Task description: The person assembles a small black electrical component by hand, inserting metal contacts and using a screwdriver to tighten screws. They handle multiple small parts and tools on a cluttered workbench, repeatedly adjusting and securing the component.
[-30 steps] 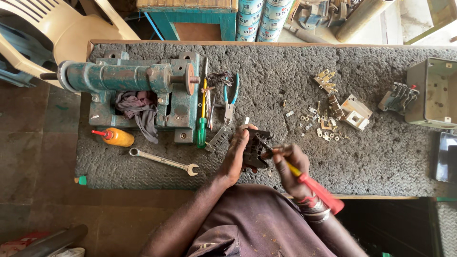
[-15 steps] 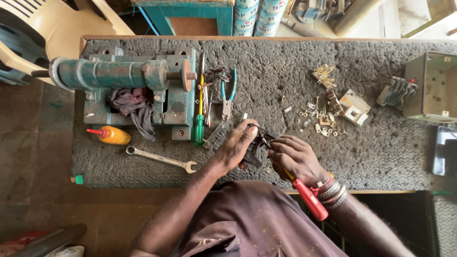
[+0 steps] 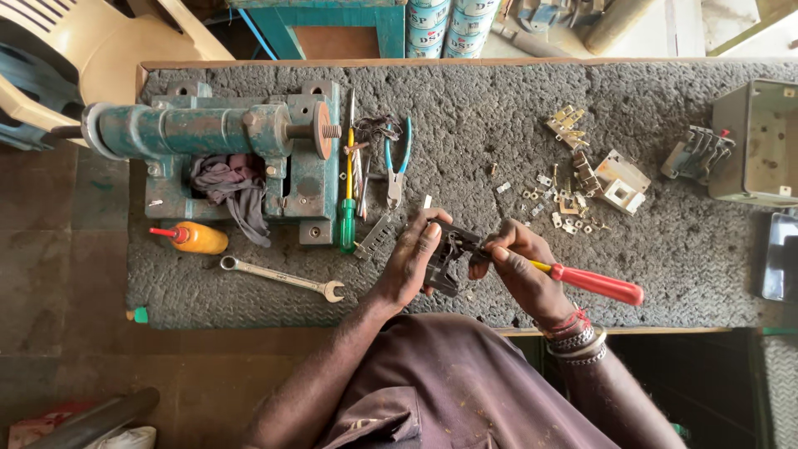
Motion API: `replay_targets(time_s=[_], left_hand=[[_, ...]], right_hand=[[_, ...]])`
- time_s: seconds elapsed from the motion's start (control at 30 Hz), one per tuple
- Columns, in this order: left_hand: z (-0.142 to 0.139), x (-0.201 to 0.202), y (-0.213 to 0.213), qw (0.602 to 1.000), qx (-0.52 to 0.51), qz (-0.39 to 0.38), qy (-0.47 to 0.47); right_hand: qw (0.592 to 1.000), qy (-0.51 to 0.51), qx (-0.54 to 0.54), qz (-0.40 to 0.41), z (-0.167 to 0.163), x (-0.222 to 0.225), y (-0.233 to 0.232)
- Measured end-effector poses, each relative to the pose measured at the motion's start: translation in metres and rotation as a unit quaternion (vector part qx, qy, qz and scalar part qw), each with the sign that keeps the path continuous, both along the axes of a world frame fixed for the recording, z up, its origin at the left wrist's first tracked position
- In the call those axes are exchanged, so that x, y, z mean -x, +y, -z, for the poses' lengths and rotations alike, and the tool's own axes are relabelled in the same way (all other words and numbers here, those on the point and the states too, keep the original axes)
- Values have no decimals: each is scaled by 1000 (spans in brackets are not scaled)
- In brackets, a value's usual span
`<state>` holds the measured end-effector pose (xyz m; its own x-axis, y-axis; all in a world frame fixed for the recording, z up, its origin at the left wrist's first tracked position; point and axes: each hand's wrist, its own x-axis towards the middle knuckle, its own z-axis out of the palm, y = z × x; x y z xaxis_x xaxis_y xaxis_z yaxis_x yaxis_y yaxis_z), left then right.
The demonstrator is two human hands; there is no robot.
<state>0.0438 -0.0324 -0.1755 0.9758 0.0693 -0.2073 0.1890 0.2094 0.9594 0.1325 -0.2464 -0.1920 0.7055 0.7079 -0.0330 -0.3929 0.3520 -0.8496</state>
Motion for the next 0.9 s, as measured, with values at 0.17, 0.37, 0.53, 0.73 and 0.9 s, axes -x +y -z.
replay_targets(time_s=[0.17, 0.37, 0.53, 0.73, 0.9], left_hand=[[2, -1, -16, 993, 29, -114, 8], [13, -3, -12, 988, 86, -110, -71], [5, -9, 0, 974, 191, -102, -71], [8, -6, -2, 956, 263, -97, -87], [19, -7, -1, 954, 247, -113, -125]], right_hand=[[854, -439, 250, 124, 3, 21, 21], [971, -194, 31, 138, 2, 25, 19], [984, -142, -39, 97, -5, 25, 1], [992, -90, -51, 77, -10, 20, -7], [983, -163, -33, 73, -17, 11, -5]])
